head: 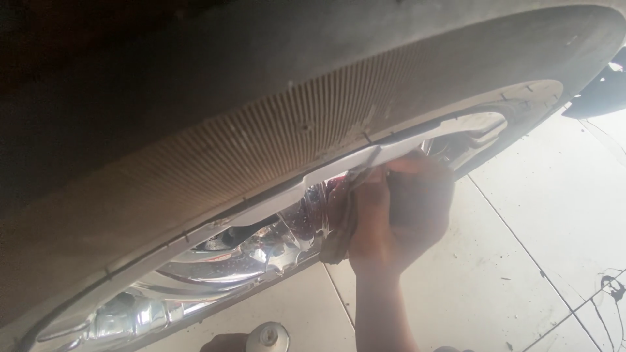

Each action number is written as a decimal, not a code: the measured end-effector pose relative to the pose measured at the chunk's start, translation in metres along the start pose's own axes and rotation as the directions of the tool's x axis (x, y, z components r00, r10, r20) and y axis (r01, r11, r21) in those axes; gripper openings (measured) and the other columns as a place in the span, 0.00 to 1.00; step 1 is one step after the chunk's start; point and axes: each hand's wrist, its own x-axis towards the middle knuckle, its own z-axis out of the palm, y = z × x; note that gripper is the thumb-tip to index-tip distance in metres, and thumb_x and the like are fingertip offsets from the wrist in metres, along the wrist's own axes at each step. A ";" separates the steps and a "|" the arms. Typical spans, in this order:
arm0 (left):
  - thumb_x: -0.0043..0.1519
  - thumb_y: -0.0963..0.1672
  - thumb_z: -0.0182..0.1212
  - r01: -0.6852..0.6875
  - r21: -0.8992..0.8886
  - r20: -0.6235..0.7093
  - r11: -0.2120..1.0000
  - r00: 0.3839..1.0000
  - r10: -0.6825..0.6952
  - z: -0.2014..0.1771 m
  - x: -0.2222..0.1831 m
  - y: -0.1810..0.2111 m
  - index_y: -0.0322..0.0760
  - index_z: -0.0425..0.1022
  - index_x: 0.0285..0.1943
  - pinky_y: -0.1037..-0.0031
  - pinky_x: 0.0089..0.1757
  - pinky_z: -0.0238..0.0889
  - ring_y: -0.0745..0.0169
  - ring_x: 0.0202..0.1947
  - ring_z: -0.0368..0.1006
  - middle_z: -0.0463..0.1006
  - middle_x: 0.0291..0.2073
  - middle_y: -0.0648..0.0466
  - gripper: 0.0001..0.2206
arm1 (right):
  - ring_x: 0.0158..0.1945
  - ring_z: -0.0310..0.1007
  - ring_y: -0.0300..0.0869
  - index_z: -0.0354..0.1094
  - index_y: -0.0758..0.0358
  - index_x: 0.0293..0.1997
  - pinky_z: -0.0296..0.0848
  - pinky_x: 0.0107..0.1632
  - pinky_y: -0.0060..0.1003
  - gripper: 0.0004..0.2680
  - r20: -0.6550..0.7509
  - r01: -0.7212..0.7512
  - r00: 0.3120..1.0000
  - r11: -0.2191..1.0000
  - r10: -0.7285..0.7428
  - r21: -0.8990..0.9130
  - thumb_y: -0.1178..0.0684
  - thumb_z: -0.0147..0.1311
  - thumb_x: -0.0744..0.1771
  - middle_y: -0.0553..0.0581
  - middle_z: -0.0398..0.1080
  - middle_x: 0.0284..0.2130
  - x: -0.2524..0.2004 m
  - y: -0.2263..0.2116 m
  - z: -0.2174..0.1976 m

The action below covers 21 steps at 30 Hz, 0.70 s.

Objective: Applying polish and buffing a chrome car rim with a cloth.

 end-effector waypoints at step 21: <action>0.69 0.54 0.58 -0.048 -0.069 0.105 0.996 0.993 0.056 -0.003 -0.210 -0.135 0.42 0.71 0.39 0.85 0.29 0.67 0.78 0.24 0.72 0.73 0.26 0.65 0.16 | 0.35 0.61 0.36 0.62 0.68 0.49 0.62 0.42 0.30 0.05 -0.035 -0.105 0.994 0.980 0.101 -0.166 0.65 0.42 0.70 0.54 0.62 0.34 -0.005 -0.042 0.030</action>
